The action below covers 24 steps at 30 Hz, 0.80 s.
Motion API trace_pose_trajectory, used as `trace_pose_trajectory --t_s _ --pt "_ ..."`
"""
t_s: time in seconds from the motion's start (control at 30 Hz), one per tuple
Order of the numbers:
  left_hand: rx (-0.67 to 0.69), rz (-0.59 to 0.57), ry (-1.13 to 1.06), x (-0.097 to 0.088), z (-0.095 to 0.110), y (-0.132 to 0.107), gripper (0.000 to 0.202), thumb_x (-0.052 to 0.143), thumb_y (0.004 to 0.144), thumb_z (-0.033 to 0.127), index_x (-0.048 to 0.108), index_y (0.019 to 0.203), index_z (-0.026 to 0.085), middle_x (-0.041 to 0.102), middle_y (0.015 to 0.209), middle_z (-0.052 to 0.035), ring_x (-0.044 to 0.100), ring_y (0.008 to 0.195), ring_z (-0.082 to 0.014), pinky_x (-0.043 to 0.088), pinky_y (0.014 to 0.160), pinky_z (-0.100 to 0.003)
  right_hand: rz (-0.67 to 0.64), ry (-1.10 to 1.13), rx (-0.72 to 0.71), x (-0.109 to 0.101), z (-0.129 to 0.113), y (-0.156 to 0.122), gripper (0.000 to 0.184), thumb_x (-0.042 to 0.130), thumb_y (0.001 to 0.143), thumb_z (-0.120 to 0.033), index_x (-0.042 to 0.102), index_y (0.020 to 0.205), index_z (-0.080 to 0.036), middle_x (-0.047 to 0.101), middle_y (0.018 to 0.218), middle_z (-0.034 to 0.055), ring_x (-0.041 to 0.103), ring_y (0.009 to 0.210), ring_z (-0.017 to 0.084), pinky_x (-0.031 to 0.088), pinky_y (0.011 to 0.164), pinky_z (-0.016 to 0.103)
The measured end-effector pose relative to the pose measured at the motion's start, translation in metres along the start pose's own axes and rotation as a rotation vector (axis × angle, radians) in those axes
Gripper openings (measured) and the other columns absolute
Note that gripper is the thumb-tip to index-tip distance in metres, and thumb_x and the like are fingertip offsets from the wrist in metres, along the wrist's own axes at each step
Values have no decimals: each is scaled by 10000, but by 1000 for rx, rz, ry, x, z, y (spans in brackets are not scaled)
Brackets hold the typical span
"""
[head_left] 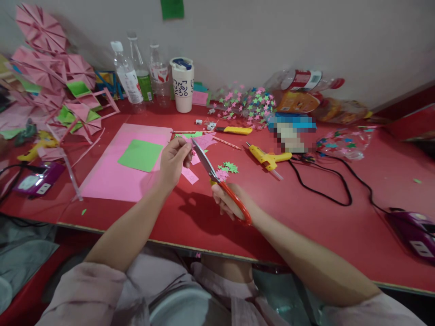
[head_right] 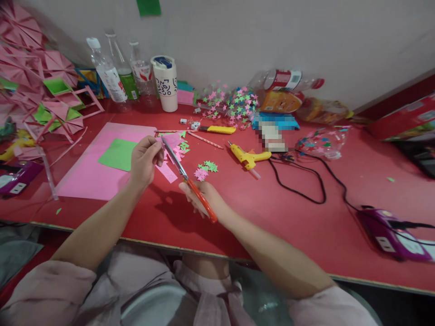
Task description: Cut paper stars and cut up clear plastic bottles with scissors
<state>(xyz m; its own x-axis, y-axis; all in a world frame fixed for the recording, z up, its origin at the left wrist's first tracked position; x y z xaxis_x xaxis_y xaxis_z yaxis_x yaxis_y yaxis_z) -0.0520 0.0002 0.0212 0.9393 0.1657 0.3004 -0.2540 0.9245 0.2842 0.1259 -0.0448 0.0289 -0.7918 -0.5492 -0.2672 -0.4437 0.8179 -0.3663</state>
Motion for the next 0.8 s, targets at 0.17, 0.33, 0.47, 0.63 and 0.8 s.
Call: trace_pose_trajectory --t_s 0.17,0.33,0.47,0.63,0.8 --pt "-1 46 -45 -5 2 3 154 592 780 248 512 662 190 500 467 68 416 385 -31 328 358 -150 6 -17 19 -2 0 1 479 472 805 -632 411 573 -218 337 308 -97 380 251 70 400 368 220" --pt "-49 -10 -38 -6 -1 4 214 593 798 338 514 667 188 520 514 62 431 384 -26 335 365 -159 18 -13 24 -1 1 2 473 494 793 -630 422 572 -218 338 311 -96 398 262 78 397 363 220" --pt "-98 -97 -51 -4 -5 2 226 610 793 353 524 670 184 538 532 57 445 389 -22 320 360 -156 30 15 0 0 1 2 460 535 787 -605 420 569 -217 353 324 -96 370 262 67 436 396 233" --pt "-61 0 -123 -5 -2 3 161 615 779 285 517 689 194 531 505 68 437 381 -28 328 357 -153 36 9 -2 0 4 4 473 567 768 -615 424 565 -212 361 329 -96 371 260 62 433 391 226" --pt "-40 52 -86 -6 4 5 150 610 766 272 523 675 191 511 486 68 419 378 -26 320 348 -145 -6 -41 -14 -3 8 7 501 577 741 -652 431 553 -210 358 317 -95 388 257 68 432 390 227"
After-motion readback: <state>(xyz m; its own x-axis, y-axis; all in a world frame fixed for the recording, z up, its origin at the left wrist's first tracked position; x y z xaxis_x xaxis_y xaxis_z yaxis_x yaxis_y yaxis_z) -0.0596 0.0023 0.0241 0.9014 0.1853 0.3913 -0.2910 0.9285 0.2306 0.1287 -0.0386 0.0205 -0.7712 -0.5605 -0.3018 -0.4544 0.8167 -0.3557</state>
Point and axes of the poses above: each hand's wrist, its own y-axis towards the middle knuckle, its own x-axis out of the palm, z = x × y, the point moved 1 cm from there along y, towards the middle knuckle
